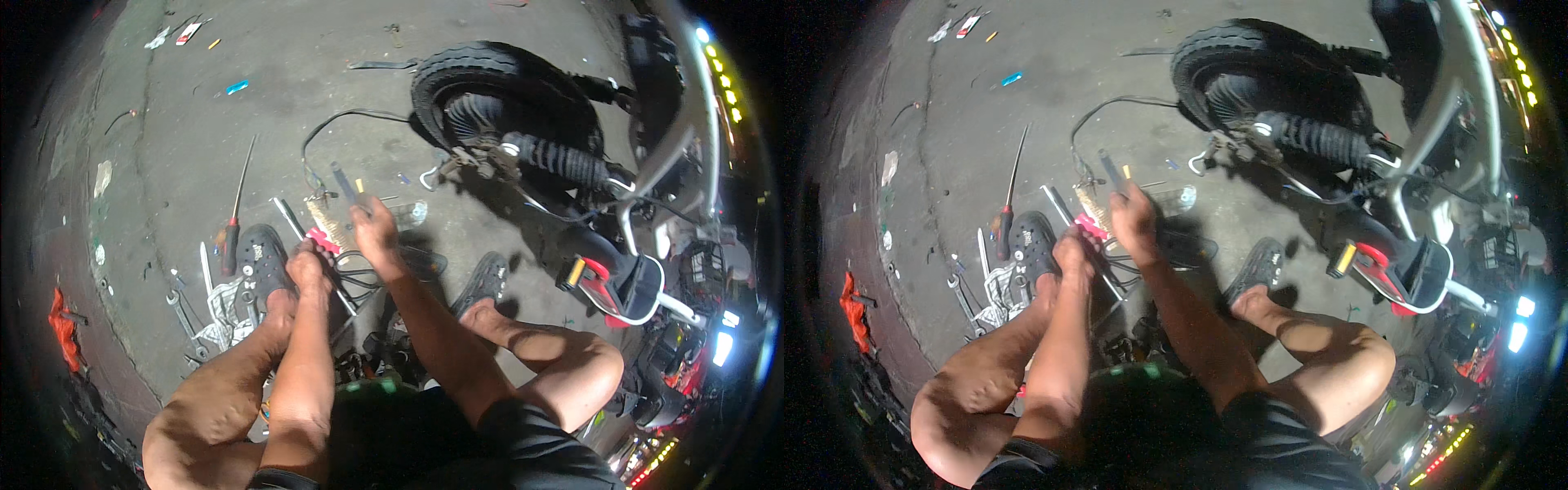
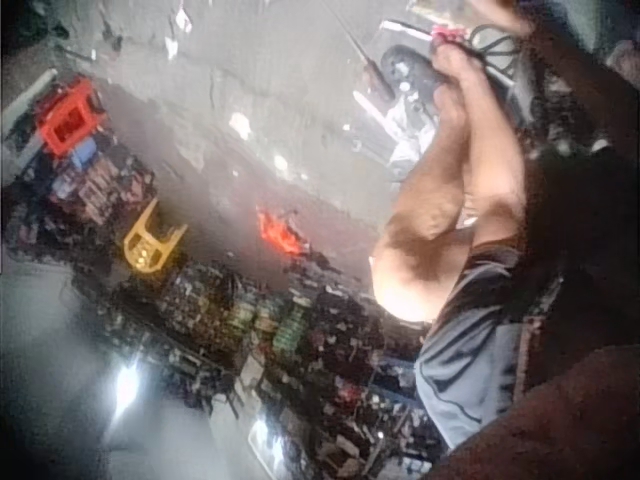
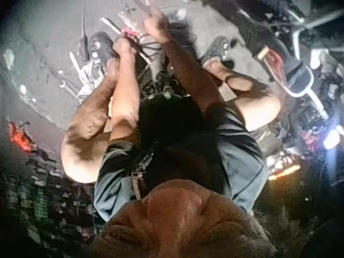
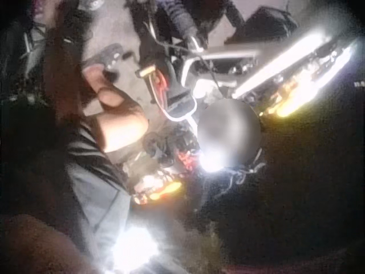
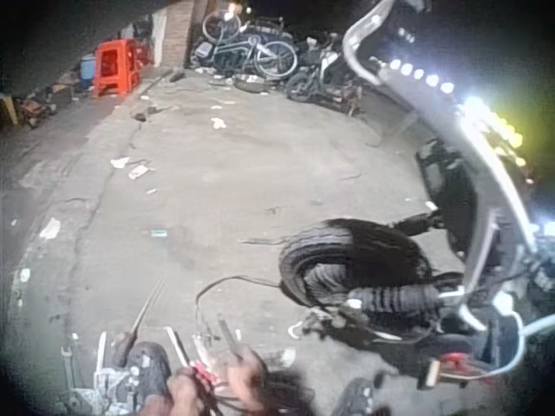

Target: The person uses a screwdriver and a t-handle wrench to remove components and then detaches the rear wheel from the frame of a scooter.

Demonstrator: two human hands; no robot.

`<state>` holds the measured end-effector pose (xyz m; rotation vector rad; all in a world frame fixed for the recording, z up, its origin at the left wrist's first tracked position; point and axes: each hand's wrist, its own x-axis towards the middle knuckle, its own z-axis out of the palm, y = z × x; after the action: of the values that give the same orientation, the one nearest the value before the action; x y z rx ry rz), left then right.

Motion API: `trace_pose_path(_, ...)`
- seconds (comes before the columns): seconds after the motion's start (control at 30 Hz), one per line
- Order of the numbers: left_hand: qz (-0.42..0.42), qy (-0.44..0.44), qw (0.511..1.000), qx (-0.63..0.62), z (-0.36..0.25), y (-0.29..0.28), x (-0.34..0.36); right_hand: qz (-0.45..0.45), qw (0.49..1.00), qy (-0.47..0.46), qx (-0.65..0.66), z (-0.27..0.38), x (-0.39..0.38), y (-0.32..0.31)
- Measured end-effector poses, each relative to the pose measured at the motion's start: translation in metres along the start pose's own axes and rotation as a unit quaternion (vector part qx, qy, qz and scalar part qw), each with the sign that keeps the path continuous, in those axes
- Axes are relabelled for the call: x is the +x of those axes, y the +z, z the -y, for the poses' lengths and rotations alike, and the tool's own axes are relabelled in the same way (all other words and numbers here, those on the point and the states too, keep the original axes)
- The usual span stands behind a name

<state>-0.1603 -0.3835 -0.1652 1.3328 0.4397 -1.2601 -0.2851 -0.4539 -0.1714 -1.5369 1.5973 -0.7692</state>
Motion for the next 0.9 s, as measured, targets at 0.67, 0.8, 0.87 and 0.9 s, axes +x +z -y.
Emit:
trace_pose_path(0.67,0.105,0.558,0.68,0.463,-0.25,0.142,-0.13,-0.088,0.814,0.276,0.503,0.008,0.057,-0.183)
trace_pose_path(0.8,0.156,0.74,0.349,0.553,-0.385,0.166,-0.229,-0.021,0.886,0.311,0.342,-0.032,-0.008,-0.142)
trace_pose_path(0.87,0.084,0.751,0.287,0.589,-0.411,0.129,-0.266,-0.019,0.912,0.347,0.216,-0.059,-0.052,-0.104)
trace_pose_path(0.9,0.091,0.739,0.304,0.594,-0.413,0.108,-0.274,0.028,0.911,0.36,0.199,-0.073,-0.073,-0.086)
